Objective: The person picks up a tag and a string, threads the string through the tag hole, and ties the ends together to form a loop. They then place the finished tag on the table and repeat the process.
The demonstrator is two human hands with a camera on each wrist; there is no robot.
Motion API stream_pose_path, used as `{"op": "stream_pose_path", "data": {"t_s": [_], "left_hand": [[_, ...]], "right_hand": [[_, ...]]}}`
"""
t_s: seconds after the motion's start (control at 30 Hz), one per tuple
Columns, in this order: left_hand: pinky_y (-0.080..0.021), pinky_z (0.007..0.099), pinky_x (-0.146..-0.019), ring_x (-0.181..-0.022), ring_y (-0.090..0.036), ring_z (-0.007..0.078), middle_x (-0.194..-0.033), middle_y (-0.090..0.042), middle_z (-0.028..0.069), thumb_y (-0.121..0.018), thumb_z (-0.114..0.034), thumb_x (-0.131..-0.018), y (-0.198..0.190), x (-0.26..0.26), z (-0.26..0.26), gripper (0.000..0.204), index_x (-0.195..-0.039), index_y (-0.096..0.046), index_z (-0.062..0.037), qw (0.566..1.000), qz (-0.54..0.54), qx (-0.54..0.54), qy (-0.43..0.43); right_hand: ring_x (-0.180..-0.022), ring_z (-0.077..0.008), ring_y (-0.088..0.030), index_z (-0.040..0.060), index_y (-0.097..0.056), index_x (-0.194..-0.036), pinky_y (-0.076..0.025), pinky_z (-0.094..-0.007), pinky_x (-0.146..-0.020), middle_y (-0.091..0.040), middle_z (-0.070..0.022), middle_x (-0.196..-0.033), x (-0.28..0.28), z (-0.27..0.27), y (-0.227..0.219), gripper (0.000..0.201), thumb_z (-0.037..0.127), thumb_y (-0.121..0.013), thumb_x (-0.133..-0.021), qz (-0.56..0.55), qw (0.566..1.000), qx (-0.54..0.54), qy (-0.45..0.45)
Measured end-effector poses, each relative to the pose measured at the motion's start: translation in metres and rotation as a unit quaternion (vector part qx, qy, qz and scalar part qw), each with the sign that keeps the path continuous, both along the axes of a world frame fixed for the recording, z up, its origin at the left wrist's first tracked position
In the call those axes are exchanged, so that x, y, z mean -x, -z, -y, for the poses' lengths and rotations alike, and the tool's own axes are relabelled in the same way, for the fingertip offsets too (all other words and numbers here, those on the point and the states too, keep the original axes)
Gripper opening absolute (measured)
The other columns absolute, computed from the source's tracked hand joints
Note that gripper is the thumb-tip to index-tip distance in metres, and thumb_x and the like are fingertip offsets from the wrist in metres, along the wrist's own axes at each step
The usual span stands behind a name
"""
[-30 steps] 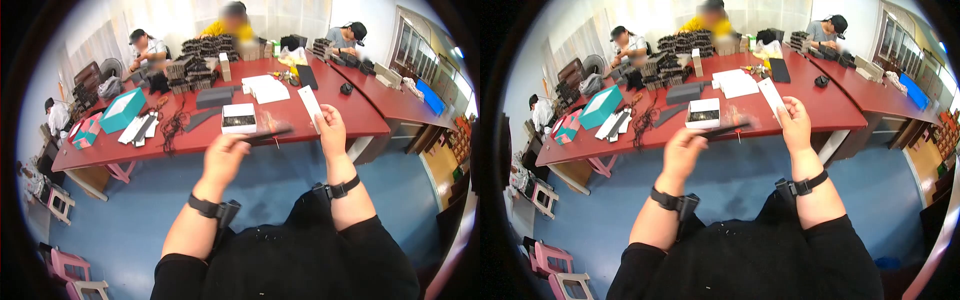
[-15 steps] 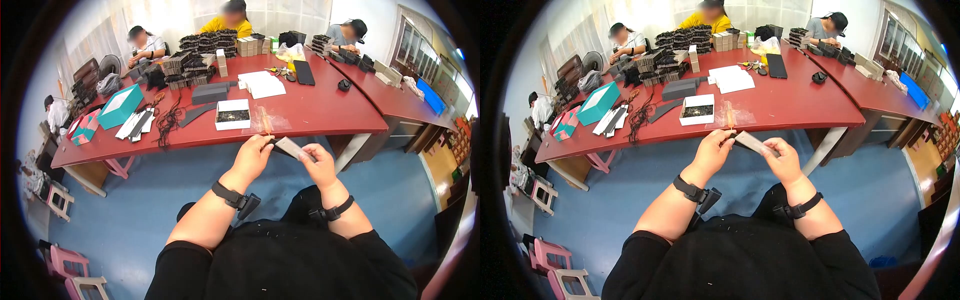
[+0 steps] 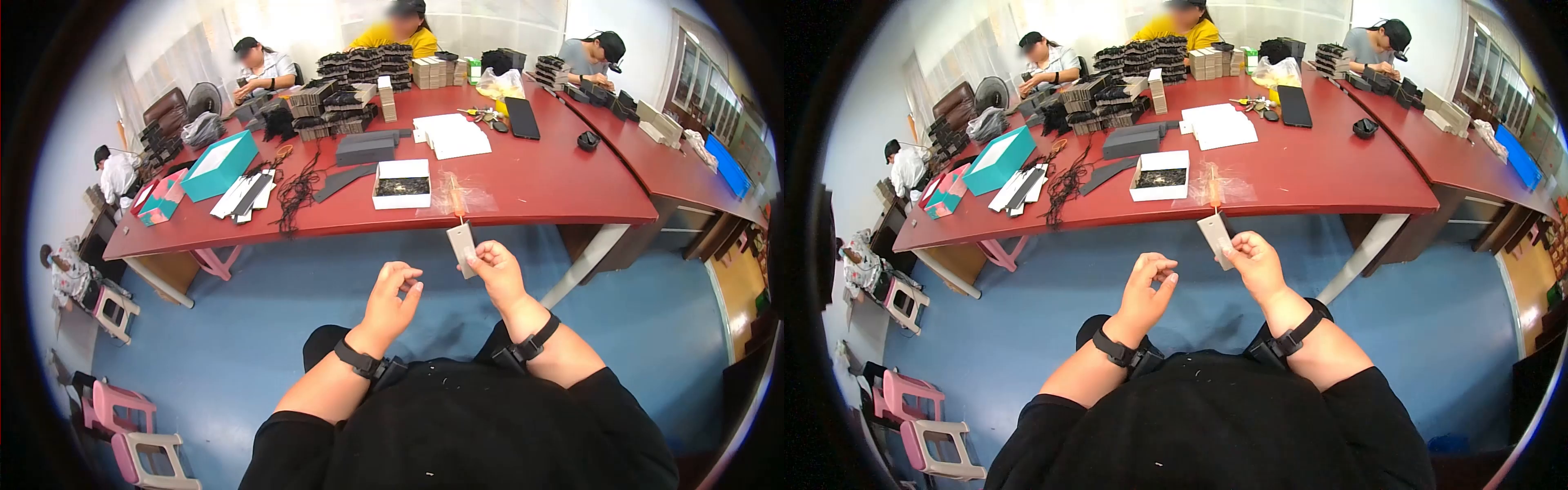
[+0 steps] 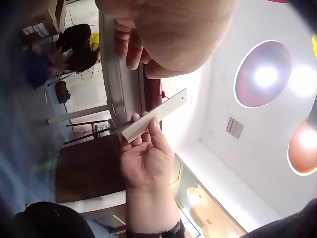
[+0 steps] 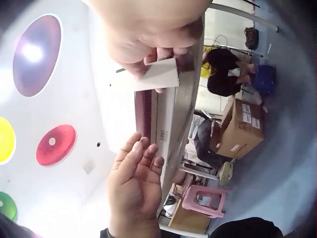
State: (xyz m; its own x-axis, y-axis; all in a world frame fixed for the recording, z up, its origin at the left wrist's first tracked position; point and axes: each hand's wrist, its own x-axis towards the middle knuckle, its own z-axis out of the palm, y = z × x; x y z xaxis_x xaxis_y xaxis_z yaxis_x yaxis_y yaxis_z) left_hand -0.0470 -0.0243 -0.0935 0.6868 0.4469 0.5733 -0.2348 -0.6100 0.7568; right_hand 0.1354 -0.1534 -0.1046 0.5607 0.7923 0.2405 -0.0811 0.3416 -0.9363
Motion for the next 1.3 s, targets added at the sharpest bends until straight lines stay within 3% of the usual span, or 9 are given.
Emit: {"op": "stream_pose_path", "data": {"t_s": [0.5,0.63,0.7,0.77,0.87,0.93,1.0,1.07,1.3], "left_hand": [[-0.048,0.0272,-0.070,-0.081,-0.056,0.0177,-0.100,-0.050,0.0106,-0.060,0.004,-0.079,0.009,0.008,-0.001,0.019,-0.097,-0.058,-0.0029,1.000,-0.016,-0.008,-0.010],[-0.048,0.0263,-0.071,-0.082,-0.056,0.0158,-0.098,-0.052,0.0086,-0.062,0.000,-0.080,0.017,-0.002,-0.001,0.017,-0.097,-0.060,-0.0031,0.999,-0.015,-0.026,-0.018],[-0.048,0.0266,-0.071,-0.081,-0.056,0.0162,-0.096,-0.052,0.0085,-0.064,-0.002,-0.080,0.013,0.000,-0.002,0.016,-0.095,-0.059,-0.0024,1.000,-0.026,-0.012,0.000],[-0.046,0.0278,-0.067,-0.076,-0.055,0.0175,-0.089,-0.052,0.0083,-0.066,-0.003,-0.077,-0.007,0.007,-0.011,0.013,-0.086,-0.058,-0.0023,0.998,-0.014,-0.049,-0.031],[-0.043,0.0311,-0.063,-0.069,-0.050,0.0213,-0.075,-0.050,0.0079,-0.071,-0.005,-0.071,-0.051,0.021,-0.064,0.017,-0.071,-0.053,-0.0040,0.962,0.034,-0.193,-0.191],[-0.043,0.0318,-0.064,-0.069,-0.050,0.0213,-0.075,-0.050,0.0084,-0.070,-0.007,-0.073,-0.072,0.030,-0.113,0.016,-0.072,-0.055,-0.0032,0.936,0.042,-0.175,-0.301],[-0.045,0.0330,-0.066,-0.073,-0.053,0.0231,-0.078,-0.054,0.0096,-0.071,-0.008,-0.072,-0.084,0.035,-0.168,0.013,-0.075,-0.060,-0.0020,0.915,-0.022,-0.192,-0.355],[-0.046,0.0372,-0.073,-0.083,-0.056,0.0270,-0.082,-0.058,0.0110,-0.072,-0.014,-0.070,-0.102,0.038,-0.191,0.013,-0.076,-0.065,-0.0047,0.912,-0.147,-0.230,-0.305],[-0.047,0.0390,-0.076,-0.088,-0.059,0.0314,-0.087,-0.063,0.0145,-0.065,-0.022,-0.077,-0.110,0.018,-0.215,0.017,-0.079,-0.066,-0.0056,0.830,-0.406,-0.261,-0.279]], "right_hand": [[-0.076,-0.0189,-0.065,0.0035,-0.050,-0.092,-0.051,-0.0289,-0.069,-0.063,-0.0099,-0.085,0.004,-0.002,0.007,0.009,0.006,-0.058,-0.088,-0.028,0.996,-0.027,0.077],[-0.072,-0.0182,-0.065,0.0022,-0.053,-0.093,-0.051,-0.0280,-0.063,-0.064,-0.0093,-0.081,-0.001,-0.014,-0.002,0.013,0.013,-0.058,-0.089,-0.029,0.996,0.063,0.064],[-0.070,-0.0166,-0.064,-0.0008,-0.056,-0.090,-0.050,-0.0260,-0.062,-0.064,-0.0101,-0.078,-0.008,-0.010,-0.016,0.027,0.026,-0.060,-0.089,0.012,0.957,0.288,0.028],[-0.068,-0.0148,-0.063,0.0004,-0.060,-0.088,-0.049,-0.0252,-0.062,-0.064,-0.0085,-0.077,-0.018,0.002,-0.024,0.034,0.034,-0.060,-0.088,0.172,0.923,0.333,0.090],[-0.066,-0.0118,-0.060,0.0024,-0.060,-0.087,-0.047,-0.0231,-0.061,-0.063,-0.0047,-0.077,-0.034,0.020,-0.049,0.028,0.030,-0.056,-0.091,0.236,0.946,0.104,0.195],[-0.064,-0.0097,-0.058,0.0038,-0.060,-0.085,-0.045,-0.0215,-0.059,-0.062,-0.0035,-0.077,-0.048,0.022,-0.077,0.024,0.026,-0.054,-0.092,0.218,0.949,0.017,0.226],[-0.063,-0.0089,-0.057,0.0044,-0.059,-0.084,-0.044,-0.0207,-0.058,-0.062,-0.0032,-0.077,-0.070,0.011,-0.092,0.022,0.024,-0.054,-0.092,0.207,0.946,0.002,0.250],[-0.063,-0.0074,-0.056,0.0054,-0.059,-0.084,-0.042,-0.0194,-0.058,-0.061,-0.0023,-0.077,-0.089,-0.001,-0.101,0.020,0.023,-0.055,-0.091,0.085,0.978,-0.027,0.188],[-0.067,-0.0068,-0.054,0.0089,-0.058,-0.085,-0.041,-0.0198,-0.062,-0.060,-0.0003,-0.076,-0.090,-0.004,-0.100,0.015,0.022,-0.054,-0.091,0.179,0.966,0.074,0.169]]}}
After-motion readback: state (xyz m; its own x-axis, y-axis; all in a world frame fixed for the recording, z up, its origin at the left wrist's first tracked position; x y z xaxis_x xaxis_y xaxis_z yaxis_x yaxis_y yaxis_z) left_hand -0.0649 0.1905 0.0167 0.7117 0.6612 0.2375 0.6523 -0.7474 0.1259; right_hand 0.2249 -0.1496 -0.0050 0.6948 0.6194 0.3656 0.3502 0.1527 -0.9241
